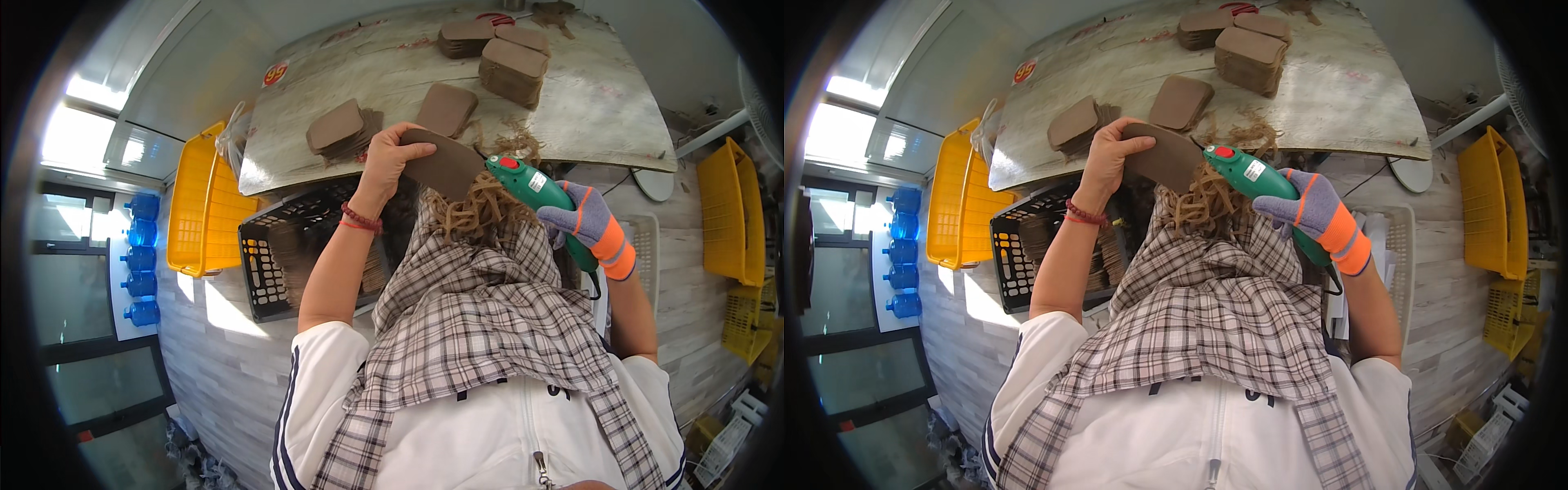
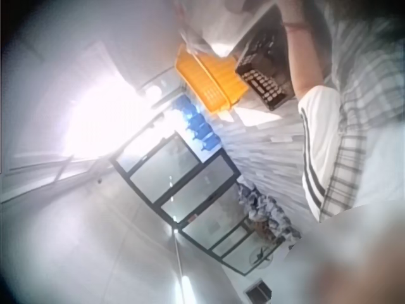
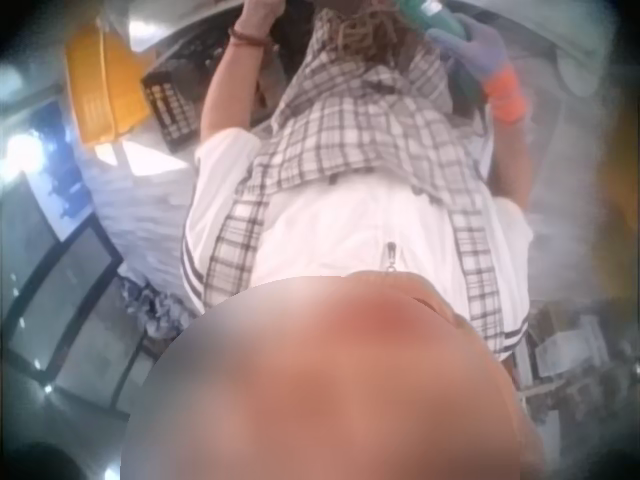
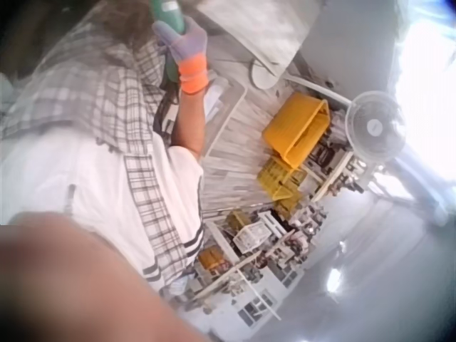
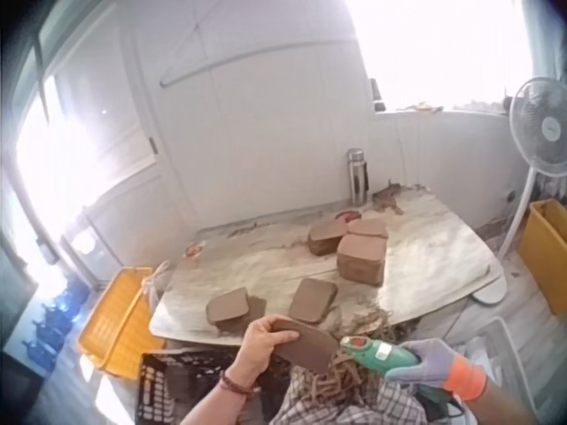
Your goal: The person uses a green rotary tool to smooth the edges of small brown rectangular wood pieces. They pick up each piece, run the tool along its edges, and place it back on the table or into a black crate.
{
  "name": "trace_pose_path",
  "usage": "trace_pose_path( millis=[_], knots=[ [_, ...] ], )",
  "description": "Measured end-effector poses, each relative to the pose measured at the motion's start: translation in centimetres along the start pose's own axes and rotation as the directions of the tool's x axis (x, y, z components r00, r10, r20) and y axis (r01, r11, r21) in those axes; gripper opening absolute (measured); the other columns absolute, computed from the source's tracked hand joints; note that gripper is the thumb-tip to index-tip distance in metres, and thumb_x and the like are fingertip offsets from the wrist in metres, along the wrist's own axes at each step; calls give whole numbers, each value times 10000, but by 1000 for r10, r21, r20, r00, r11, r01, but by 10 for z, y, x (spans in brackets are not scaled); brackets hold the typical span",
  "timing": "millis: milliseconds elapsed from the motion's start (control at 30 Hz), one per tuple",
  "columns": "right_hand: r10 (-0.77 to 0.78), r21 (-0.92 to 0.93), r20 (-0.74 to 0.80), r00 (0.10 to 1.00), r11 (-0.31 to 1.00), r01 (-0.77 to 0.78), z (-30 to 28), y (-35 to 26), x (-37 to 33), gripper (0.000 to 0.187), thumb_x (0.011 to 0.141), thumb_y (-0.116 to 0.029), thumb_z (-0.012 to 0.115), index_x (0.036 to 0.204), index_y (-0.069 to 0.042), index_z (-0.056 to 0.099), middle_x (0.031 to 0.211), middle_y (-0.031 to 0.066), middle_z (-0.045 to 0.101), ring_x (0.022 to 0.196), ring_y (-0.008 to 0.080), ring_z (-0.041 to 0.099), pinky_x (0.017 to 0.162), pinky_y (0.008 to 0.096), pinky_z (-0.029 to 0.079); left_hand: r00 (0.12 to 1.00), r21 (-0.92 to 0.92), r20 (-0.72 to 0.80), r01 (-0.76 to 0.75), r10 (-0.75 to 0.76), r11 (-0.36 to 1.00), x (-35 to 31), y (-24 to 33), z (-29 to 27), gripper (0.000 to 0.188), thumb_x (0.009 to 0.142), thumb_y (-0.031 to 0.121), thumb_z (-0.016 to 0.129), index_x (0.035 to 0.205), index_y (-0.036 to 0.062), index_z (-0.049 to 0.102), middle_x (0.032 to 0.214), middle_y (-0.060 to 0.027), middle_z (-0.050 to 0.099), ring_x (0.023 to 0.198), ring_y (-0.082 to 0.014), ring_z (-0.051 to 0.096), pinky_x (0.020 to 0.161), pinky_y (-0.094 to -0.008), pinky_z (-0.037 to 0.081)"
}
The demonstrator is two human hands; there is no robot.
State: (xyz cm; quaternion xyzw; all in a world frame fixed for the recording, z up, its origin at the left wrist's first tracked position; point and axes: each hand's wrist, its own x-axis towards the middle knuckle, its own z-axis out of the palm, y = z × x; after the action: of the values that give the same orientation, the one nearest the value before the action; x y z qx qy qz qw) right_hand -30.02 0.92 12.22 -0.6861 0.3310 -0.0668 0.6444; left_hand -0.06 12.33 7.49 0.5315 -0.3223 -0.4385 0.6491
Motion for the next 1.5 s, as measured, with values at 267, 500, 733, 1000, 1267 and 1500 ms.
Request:
trace_pose_path(
  millis=[267, 500, 733, 1000, 1267, 1500],
  knots=[
    [0, -28, 24, 1000, 1000, 1, 8, 0, 4, 428, 750, -258, 781, 1027, 8, 592, 680, 28, 599, 506, 56, 527, 440, 201, 436, 988, 148, 116, 85, -102, 985, -3, 3, 11, 179, 744, -17, 702, 911, -1, 639, 830, -44, 669, 730, -107, 626, 690, -238, 511],
    [-14, -69, 57, 998, 997, 18, 16, -5, 14, 439, 742, -283, 785, 1018, 3, 598, 664, 20, 591, 501, 49, 516, 440, 200, 418, 958, 244, 205, 147, -199, 959, -4, 0, 15, 200, 726, -28, 709, 907, 17, 637, 821, -25, 660, 733, -93, 611, 692, -228, 495],
    [-30, -43, 60, 998, 999, 32, 36, -12, 27, 413, 764, -221, 758, 1062, 9, 589, 685, 7, 587, 540, 48, 522, 477, 207, 439, 964, 159, 207, 133, -165, 978, -7, -15, 18, 223, 725, -47, 698, 919, 24, 613, 872, -26, 653, 772, -85, 597, 733, -215, 480],
    [-45, -112, 11, 999, 993, 46, 26, 10, 23, 435, 754, -268, 773, 1038, 8, 591, 675, 10, 590, 514, 44, 510, 456, 203, 422, 998, 99, -57, 5, 1, 995, -15, 9, -37, 202, 738, -30, 713, 897, 24, 600, 814, -37, 645, 721, -104, 614, 659, -238, 513],
    [-45, -161, 45, 998, 986, 52, 30, 1, 22, 401, 763, -209, 760, 1049, 8, 581, 663, 12, 587, 492, 49, 512, 444, 204, 418, 999, 116, 34, 23, -27, 993, -12, 3, -30, 201, 743, -28, 709, 909, 11, 604, 822, -32, 644, 716, -98, 607, 665, -235, 509],
    [-54, -145, 52, 997, 988, 61, 35, -3, 24, 408, 753, -218, 769, 1045, 3, 589, 669, 8, 588, 491, 48, 508, 449, 198, 416, 997, 132, 64, 33, -42, 991, -11, 0, -20, 195, 742, -32, 705, 905, 6, 606, 830, -35, 647, 743, -96, 613, 677, -234, 508]
  ],
)
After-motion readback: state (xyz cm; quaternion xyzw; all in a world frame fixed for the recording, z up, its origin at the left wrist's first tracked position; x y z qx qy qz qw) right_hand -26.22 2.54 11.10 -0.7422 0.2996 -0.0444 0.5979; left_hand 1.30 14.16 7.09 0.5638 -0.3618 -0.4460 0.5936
